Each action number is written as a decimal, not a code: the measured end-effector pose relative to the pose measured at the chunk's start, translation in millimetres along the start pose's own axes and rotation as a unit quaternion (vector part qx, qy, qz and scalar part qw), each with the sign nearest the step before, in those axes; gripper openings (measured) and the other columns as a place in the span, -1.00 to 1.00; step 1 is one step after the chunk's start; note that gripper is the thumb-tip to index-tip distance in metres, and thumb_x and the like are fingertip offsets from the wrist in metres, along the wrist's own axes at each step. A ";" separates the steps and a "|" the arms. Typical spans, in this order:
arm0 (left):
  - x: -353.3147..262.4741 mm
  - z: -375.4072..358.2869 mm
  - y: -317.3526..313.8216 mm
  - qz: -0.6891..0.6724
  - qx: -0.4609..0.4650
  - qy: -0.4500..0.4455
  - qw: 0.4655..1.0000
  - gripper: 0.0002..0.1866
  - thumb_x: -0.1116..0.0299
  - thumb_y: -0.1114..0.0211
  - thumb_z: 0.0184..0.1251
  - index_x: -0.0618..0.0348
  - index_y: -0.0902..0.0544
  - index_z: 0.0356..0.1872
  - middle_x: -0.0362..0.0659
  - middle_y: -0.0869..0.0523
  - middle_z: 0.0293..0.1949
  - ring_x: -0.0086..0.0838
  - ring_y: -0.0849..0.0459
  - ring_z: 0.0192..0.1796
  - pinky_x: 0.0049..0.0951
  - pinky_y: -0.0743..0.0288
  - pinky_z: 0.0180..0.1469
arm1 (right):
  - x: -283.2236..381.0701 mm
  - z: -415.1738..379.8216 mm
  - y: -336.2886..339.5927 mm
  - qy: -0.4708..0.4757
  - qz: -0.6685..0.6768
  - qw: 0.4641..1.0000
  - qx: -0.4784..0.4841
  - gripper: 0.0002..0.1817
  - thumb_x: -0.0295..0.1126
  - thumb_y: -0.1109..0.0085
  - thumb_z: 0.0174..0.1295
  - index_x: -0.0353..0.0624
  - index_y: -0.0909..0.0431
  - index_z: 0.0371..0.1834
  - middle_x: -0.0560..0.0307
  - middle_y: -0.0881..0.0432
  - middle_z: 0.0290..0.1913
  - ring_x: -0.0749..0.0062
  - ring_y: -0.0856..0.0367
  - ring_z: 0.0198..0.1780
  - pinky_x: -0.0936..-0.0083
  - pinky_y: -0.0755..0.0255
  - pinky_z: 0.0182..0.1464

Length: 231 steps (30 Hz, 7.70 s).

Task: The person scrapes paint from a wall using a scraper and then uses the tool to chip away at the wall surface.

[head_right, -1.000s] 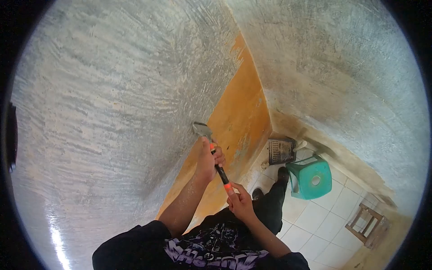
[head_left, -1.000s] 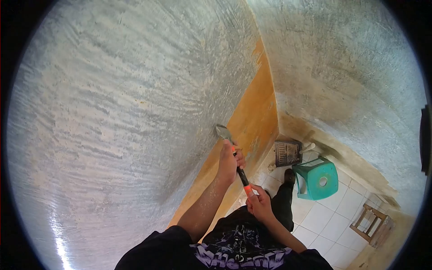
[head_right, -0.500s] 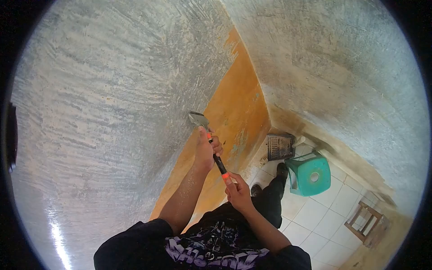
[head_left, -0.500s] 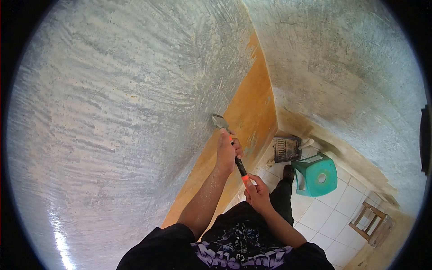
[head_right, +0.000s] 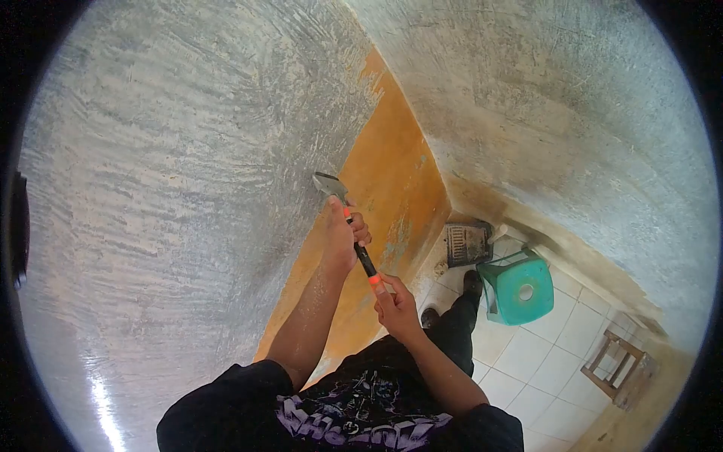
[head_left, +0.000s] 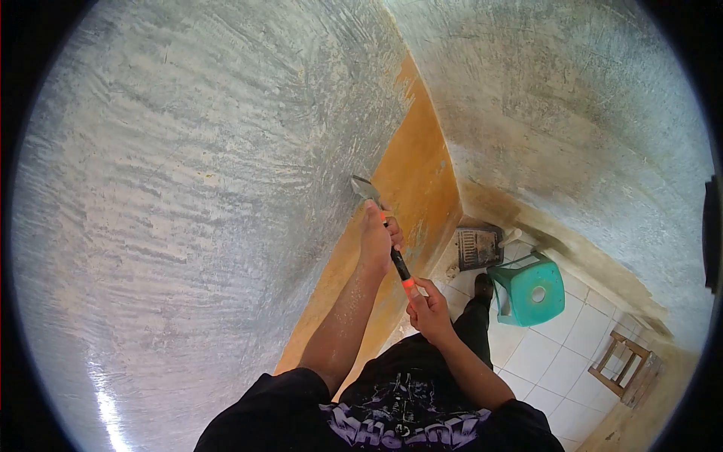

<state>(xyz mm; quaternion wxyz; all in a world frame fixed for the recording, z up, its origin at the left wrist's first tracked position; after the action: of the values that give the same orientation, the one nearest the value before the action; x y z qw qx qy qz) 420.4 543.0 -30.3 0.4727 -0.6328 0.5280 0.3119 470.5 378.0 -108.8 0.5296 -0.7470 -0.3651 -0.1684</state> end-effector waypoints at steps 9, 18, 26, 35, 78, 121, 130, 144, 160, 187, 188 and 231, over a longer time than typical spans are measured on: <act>-15.9 27.9 -29.9 0.013 0.019 -0.015 1.000 -0.51 -0.24 0.21 0.57 0.01 -0.33 -0.12 -0.37 -0.20 -0.65 -0.65 -0.16 -0.68 -0.55 -0.14 -0.61 | 25.9 23.8 8.0 0.025 -0.006 1.000 -0.018 -0.59 -0.16 -0.06 0.49 0.02 -0.36 0.33 0.31 -0.34 -0.61 0.73 -0.18 -0.67 0.71 -0.10 -0.65; -1.1 5.1 -27.7 -0.080 0.039 -0.006 0.996 -0.54 -0.20 0.19 0.58 0.01 -0.33 -0.10 -0.30 -0.29 -0.58 -0.52 -0.32 -0.56 -0.40 -0.36 -0.42 | 66.5 3.3 38.8 -0.014 -0.142 0.990 -0.005 -0.56 -0.25 -0.14 0.43 -0.16 -0.41 0.31 0.32 -0.41 -0.64 0.70 -0.27 -0.72 0.67 -0.14 -0.67; 14.5 -46.2 -3.4 -0.087 0.003 0.000 0.996 -0.59 -0.09 0.20 0.62 0.04 -0.36 -0.01 -0.11 -0.58 -0.28 -0.22 -0.68 -0.15 -0.12 -0.61 -0.02 | 121.4 -6.2 61.5 -0.032 -0.344 0.931 0.118 -0.66 -0.41 -0.23 0.32 -0.17 -0.50 0.14 0.30 -0.47 -0.61 0.71 -0.36 -0.67 0.69 -0.19 -0.63; -7.3 -76.9 0.2 -0.110 -0.008 -0.061 0.992 -0.60 0.01 0.07 0.62 0.16 -0.36 0.11 -0.04 -0.65 -0.12 -0.26 -0.71 -0.02 -0.15 -0.64 0.04 | 143.2 22.7 61.4 -0.108 -0.416 0.885 0.178 -0.68 -0.09 0.00 0.49 -0.10 -0.54 -0.25 0.34 -0.46 -0.58 0.70 -0.35 -0.63 0.66 -0.24 -0.60; 1.1 21.5 -34.3 -0.148 0.008 -0.076 0.986 -0.54 0.00 0.03 0.60 0.20 -0.35 0.20 -0.02 -0.55 0.16 -0.29 -0.64 0.15 -0.16 -0.55 0.22 | 302.0 130.9 11.0 0.245 -0.709 0.627 0.213 -0.71 -0.17 -0.24 0.31 -0.20 -0.63 -0.31 0.00 -0.47 -0.63 0.23 -0.47 -0.60 0.35 -0.33 -0.47; -8.7 16.8 -29.5 -0.121 0.058 -0.072 0.988 -0.54 0.06 0.10 0.64 0.27 -0.43 0.19 -0.01 -0.62 0.12 -0.35 -0.66 0.15 -0.34 -0.56 0.15 | 294.3 130.5 14.1 0.330 -0.686 0.614 0.206 -0.74 -0.19 -0.31 0.26 -0.19 -0.63 -0.30 -0.01 -0.50 -0.60 0.24 -0.50 -0.61 0.37 -0.34 -0.49; -7.3 15.2 -30.1 -0.104 0.062 -0.058 0.991 -0.50 0.01 0.10 0.63 0.24 -0.40 0.25 -0.04 -0.57 0.16 -0.35 -0.65 0.15 -0.27 -0.55 0.18 | 297.2 131.0 13.6 0.346 -0.684 0.608 0.207 -0.75 -0.22 -0.31 0.25 -0.20 -0.62 -0.33 -0.03 -0.48 -0.62 0.18 -0.49 -0.61 0.34 -0.33 -0.50; -2.3 2.4 -6.8 -0.071 0.023 -0.085 0.994 -0.50 0.01 0.09 0.63 0.24 -0.44 0.25 -0.05 -0.55 0.18 -0.37 -0.57 0.17 -0.20 -0.54 0.22 | 278.7 137.8 7.1 0.350 -0.676 0.605 0.231 -0.78 -0.27 -0.32 0.23 -0.22 -0.61 -0.33 -0.01 -0.47 -0.64 0.22 -0.48 -0.63 0.37 -0.33 -0.51; -3.4 -12.3 10.1 -0.057 0.017 -0.096 0.994 -0.46 -0.04 0.05 0.60 0.23 -0.42 0.28 -0.05 -0.52 0.24 -0.32 -0.53 0.24 -0.16 -0.57 0.18 | 268.2 120.9 -11.2 0.359 -0.690 0.591 0.215 -0.75 -0.20 -0.32 0.23 -0.18 -0.63 -0.35 -0.05 -0.50 -0.62 0.14 -0.52 -0.63 0.34 -0.36 -0.52; -11.3 -37.9 23.3 -0.061 0.020 -0.105 0.992 -0.44 -0.06 0.08 0.60 0.20 -0.44 0.30 -0.10 -0.54 0.25 -0.28 -0.48 0.29 -0.12 -0.55 0.21 | 251.1 106.4 -29.5 0.401 -0.676 0.573 0.230 -0.77 -0.23 -0.34 0.22 -0.16 -0.60 -0.39 -0.08 -0.54 -0.59 0.05 -0.57 -0.59 0.31 -0.40 -0.51; -11.3 -32.9 19.8 -0.055 0.024 -0.106 0.993 -0.44 -0.06 0.09 0.61 0.20 -0.44 0.30 -0.10 -0.54 0.26 -0.29 -0.48 0.30 -0.11 -0.55 0.21 | 254.7 105.6 -27.9 0.417 -0.672 0.569 0.226 -0.76 -0.21 -0.34 0.22 -0.15 -0.60 -0.41 -0.07 -0.55 -0.60 0.05 -0.57 -0.59 0.31 -0.40 -0.52; -10.9 -42.1 15.0 -0.340 0.054 -0.152 0.927 -0.68 0.06 0.10 0.63 0.07 -0.46 -0.06 -0.10 -0.57 0.03 -0.05 -0.52 0.31 0.10 -0.51 0.24 | 213.5 126.0 -4.3 -0.019 -0.608 0.719 0.334 -0.68 -0.19 -0.10 0.44 -0.30 -0.58 -0.20 0.37 -0.42 -0.57 0.75 -0.32 -0.53 0.65 -0.19 -0.49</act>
<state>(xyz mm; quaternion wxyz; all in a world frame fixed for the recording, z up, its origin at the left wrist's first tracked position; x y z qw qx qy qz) 398.8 508.1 -9.5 0.6585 -0.6927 0.2194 0.1958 594.9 572.2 -17.8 0.5213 -0.1415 -0.7836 -0.3069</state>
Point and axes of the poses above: each hand's wrist, its own z-axis towards the middle knuckle, its own y-axis out of the back of the hand, x = y × z, the point moved 10 cm from there along z, towards the middle knuckle
